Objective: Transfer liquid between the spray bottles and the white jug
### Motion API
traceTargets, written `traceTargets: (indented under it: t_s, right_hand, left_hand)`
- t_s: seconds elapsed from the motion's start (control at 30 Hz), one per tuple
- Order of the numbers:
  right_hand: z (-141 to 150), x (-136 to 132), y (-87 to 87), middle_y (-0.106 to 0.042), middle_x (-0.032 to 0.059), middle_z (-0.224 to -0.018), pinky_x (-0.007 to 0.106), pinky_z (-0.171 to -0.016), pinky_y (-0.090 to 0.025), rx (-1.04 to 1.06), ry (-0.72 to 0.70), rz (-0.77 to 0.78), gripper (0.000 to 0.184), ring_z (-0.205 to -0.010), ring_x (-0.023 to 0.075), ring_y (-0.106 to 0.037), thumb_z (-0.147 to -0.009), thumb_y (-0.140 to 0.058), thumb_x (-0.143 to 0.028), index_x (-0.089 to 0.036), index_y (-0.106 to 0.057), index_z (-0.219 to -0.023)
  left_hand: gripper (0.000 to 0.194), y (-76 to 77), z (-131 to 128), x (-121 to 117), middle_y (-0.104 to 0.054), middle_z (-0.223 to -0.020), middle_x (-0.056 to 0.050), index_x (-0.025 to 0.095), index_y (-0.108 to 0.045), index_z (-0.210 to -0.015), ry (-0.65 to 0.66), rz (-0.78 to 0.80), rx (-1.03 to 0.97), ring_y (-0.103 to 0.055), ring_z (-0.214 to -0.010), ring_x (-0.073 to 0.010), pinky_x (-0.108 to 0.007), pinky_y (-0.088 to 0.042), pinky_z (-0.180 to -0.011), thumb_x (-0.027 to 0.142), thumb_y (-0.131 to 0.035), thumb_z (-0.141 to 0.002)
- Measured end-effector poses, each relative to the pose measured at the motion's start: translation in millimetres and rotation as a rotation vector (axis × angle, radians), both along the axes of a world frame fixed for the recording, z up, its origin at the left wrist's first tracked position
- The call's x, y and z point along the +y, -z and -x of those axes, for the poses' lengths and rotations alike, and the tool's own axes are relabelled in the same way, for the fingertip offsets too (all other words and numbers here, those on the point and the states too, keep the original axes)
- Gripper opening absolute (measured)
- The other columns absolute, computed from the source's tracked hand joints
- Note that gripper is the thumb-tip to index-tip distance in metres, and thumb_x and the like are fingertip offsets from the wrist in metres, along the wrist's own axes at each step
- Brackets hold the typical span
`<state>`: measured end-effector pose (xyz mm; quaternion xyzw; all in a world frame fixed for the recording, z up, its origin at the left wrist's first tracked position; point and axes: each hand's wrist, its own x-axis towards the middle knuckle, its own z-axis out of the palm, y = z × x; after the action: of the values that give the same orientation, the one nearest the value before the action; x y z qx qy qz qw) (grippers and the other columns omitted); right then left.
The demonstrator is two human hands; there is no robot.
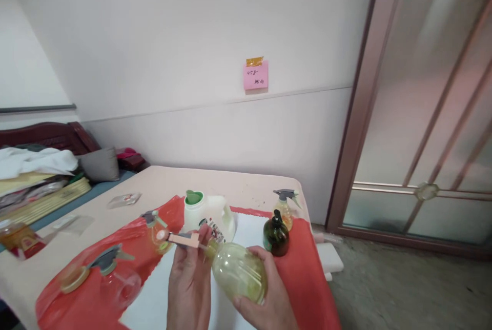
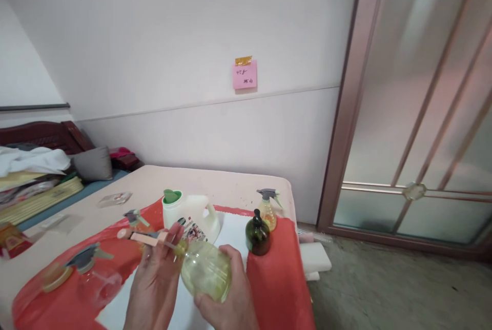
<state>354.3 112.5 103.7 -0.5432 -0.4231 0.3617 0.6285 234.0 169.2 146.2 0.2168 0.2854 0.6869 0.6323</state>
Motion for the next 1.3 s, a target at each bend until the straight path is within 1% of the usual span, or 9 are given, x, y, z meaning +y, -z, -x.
traceTargets:
  t_s: [0.23, 0.37, 0.5, 0.83, 0.93, 1.07, 1.13, 1.2, 1.3]
  right_hand:
    - [-4.6, -3.0, -1.0, -0.060, 0.0065, -0.111, 0.036, -0.085, -0.050, -0.036, -0.017, -0.001, 0.068, -0.100, 0.0275, -0.059, -0.054, -0.061, -0.024, -0.021, -0.045, -0.119]
    - [-10.6, -1.0, 7.9, -0.058, 0.0066, -0.114, 0.038, -0.088, -0.049, -0.147, 0.020, -0.026, 0.069, -0.103, 0.0284, -0.058, -0.054, -0.063, -0.023, -0.022, -0.046, -0.120]
    - [-11.7, 0.9, 15.0, -0.058, 0.0035, -0.109, 0.036, -0.083, -0.051, -0.171, 0.051, -0.071, 0.065, -0.095, 0.0259, -0.060, -0.054, -0.060, -0.024, -0.024, -0.048, -0.117]
    - [-15.9, -5.3, -0.9, -0.059, 0.0034, -0.109, 0.033, -0.083, -0.048, -0.147, -0.051, -0.036, 0.063, -0.096, 0.0242, -0.059, -0.058, -0.062, -0.020, -0.023, -0.047, -0.118]
    - [-17.8, -9.2, -5.3, -0.060, 0.0038, -0.107, 0.032, -0.081, -0.047, 0.006, -0.138, 0.015, 0.056, -0.096, 0.0238, -0.058, -0.064, -0.065, -0.025, -0.023, -0.048, -0.117]
    - [-14.7, -11.7, -4.8, -0.061, 0.0007, -0.089, 0.028, -0.070, -0.044, 0.459, -0.368, 0.051, 0.040, -0.080, 0.0190, -0.058, -0.082, -0.063, -0.048, -0.022, -0.050, -0.110]
    - [-10.1, -10.8, -1.8, -0.060, -0.0001, -0.085, 0.026, -0.067, -0.043, 0.621, -0.375, 0.085, 0.042, -0.076, 0.0172, -0.058, -0.084, -0.063, -0.057, -0.022, -0.050, -0.104]
    - [-4.0, -9.4, 1.1, -0.060, 0.0009, -0.086, 0.025, -0.063, -0.042, 0.686, -0.352, 0.117, 0.047, -0.075, 0.0170, -0.059, -0.085, -0.059, -0.066, -0.023, -0.049, -0.103]
    - [6.5, -8.3, 2.7, -0.059, 0.0077, -0.113, 0.028, -0.068, -0.047, 0.718, -0.275, 0.098, 0.064, -0.094, 0.0221, -0.062, -0.080, -0.055, -0.078, -0.026, -0.045, -0.117]
  left_hand:
    - [0.036, 6.9, -6.1, -4.4, -0.072, -0.111, -0.010, 0.019, -0.071, -0.104, 0.152, 0.035, 0.037, -0.067, -0.103, -0.0233, -0.037, -0.053, -0.091, 0.034, -0.080, -0.073]
    - [0.037, 10.4, -6.5, -6.7, -0.072, -0.113, -0.011, 0.018, -0.071, -0.108, 0.192, 0.055, 0.047, -0.066, -0.105, -0.0250, -0.038, -0.053, -0.091, 0.034, -0.078, -0.075]
    - [0.035, 11.2, -6.6, -6.7, -0.072, -0.112, -0.011, 0.019, -0.071, -0.108, 0.219, 0.052, 0.058, -0.067, -0.103, -0.0240, -0.039, -0.052, -0.092, 0.036, -0.076, -0.077]
    - [0.030, 13.8, -0.2, -5.9, -0.071, -0.113, -0.011, 0.018, -0.072, -0.108, 0.264, 0.014, 0.168, -0.062, -0.112, -0.0258, -0.039, -0.049, -0.096, 0.032, -0.072, -0.081]
    - [0.031, 14.0, 0.3, -5.6, -0.072, -0.111, -0.012, 0.018, -0.073, -0.105, 0.271, 0.015, 0.159, -0.063, -0.109, -0.0276, -0.041, -0.049, -0.095, 0.033, -0.074, -0.078]
    - [0.033, 10.2, -2.7, -8.8, -0.073, -0.105, -0.013, 0.016, -0.073, -0.103, 0.285, 0.009, 0.164, -0.067, -0.100, -0.0285, -0.043, -0.052, -0.091, 0.033, -0.077, -0.075]
    - [0.034, 7.9, -5.4, -11.2, -0.074, -0.099, -0.012, 0.016, -0.072, -0.103, 0.255, 0.022, 0.159, -0.069, -0.096, -0.0276, -0.043, -0.053, -0.088, 0.033, -0.078, -0.075]
    - [0.037, 5.7, -7.3, -12.4, -0.075, -0.095, -0.011, 0.016, -0.071, -0.106, 0.212, 0.028, 0.146, -0.070, -0.093, -0.0267, -0.042, -0.054, -0.086, 0.033, -0.078, -0.074]
    - [0.038, 2.6, -6.4, -10.8, -0.074, -0.095, -0.009, 0.016, -0.070, -0.106, 0.111, 0.007, 0.136, -0.070, -0.091, -0.0244, -0.039, -0.054, -0.086, 0.033, -0.079, -0.073]
